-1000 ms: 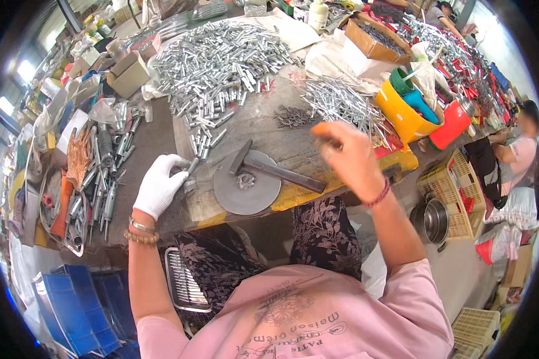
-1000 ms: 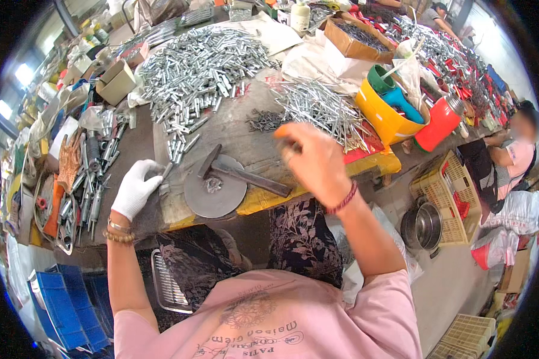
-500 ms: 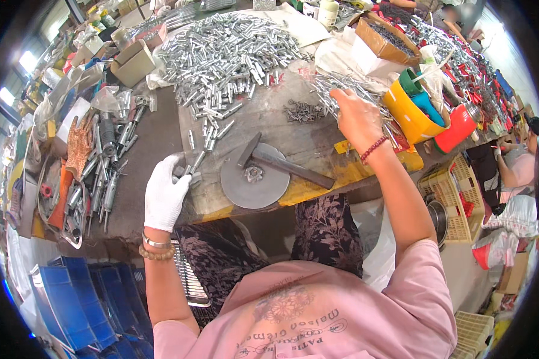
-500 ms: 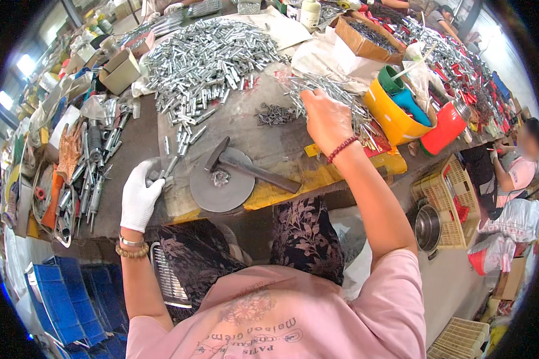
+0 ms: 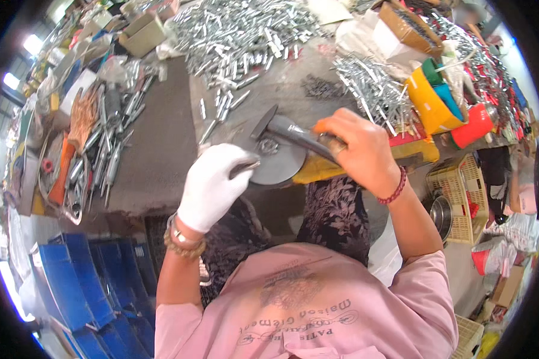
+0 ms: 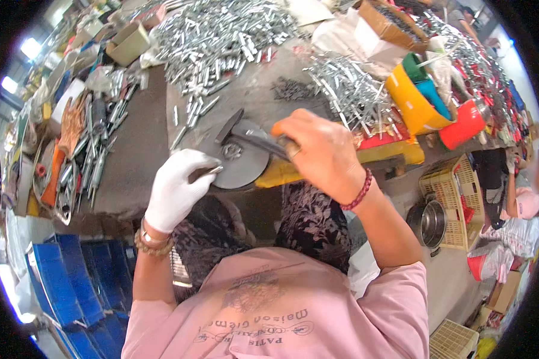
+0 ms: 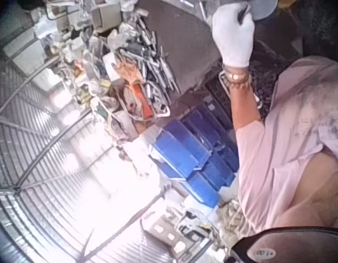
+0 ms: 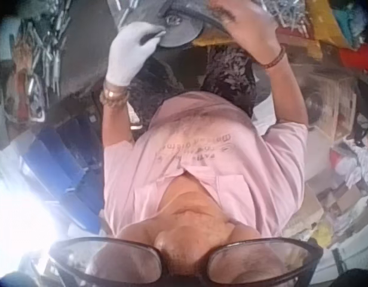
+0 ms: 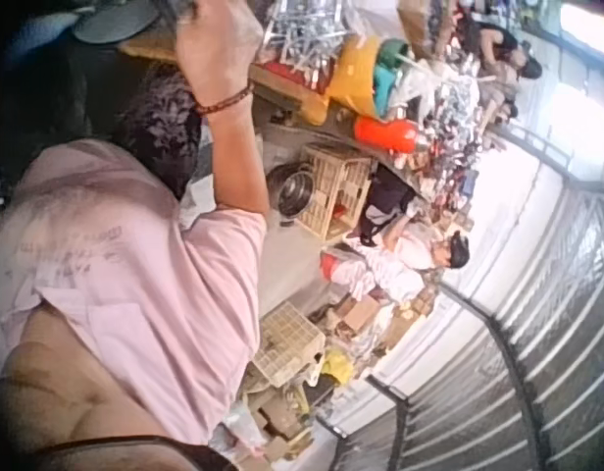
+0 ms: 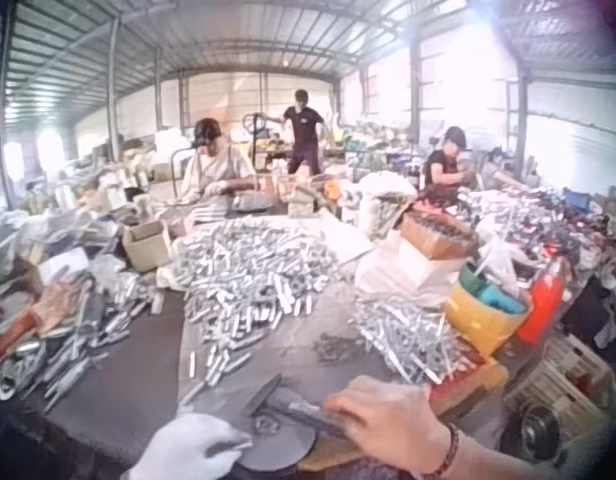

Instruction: Assembling small metal components using a hammer and a jig on a workbench.

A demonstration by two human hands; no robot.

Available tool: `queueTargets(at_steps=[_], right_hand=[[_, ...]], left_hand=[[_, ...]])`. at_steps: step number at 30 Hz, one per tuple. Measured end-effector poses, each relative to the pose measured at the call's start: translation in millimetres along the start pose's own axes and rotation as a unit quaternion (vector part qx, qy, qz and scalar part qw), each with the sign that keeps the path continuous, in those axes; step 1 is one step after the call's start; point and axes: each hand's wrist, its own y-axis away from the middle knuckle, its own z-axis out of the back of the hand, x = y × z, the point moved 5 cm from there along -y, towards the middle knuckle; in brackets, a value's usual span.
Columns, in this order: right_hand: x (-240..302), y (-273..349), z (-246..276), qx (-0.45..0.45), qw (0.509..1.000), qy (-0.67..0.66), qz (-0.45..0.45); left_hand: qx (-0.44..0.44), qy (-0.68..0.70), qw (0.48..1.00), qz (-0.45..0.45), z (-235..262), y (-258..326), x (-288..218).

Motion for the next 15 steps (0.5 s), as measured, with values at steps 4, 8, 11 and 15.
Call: queueTargets(at_steps=[4,8,11,15], right_hand=[[31,10,-32,0.042,0.997,-0.011,0.059],[36,12,-46,0.047,0.997,0.000,0.056],[38,12,-46,0.034,0.997,0.017,0.063],[38,13,-46,0.026,0.997,0.018,0.076]], left_hand=[[0.012,-0.016,0.999,-0.027,-6,-2,-4],[-0.003,-0.020,1.000,0.008,-5,5,0],[-0.018,-0.060,0.998,0.015,-7,8,-1],[-0.021,-0.119,0.993,0.012,-5,8,-9]])
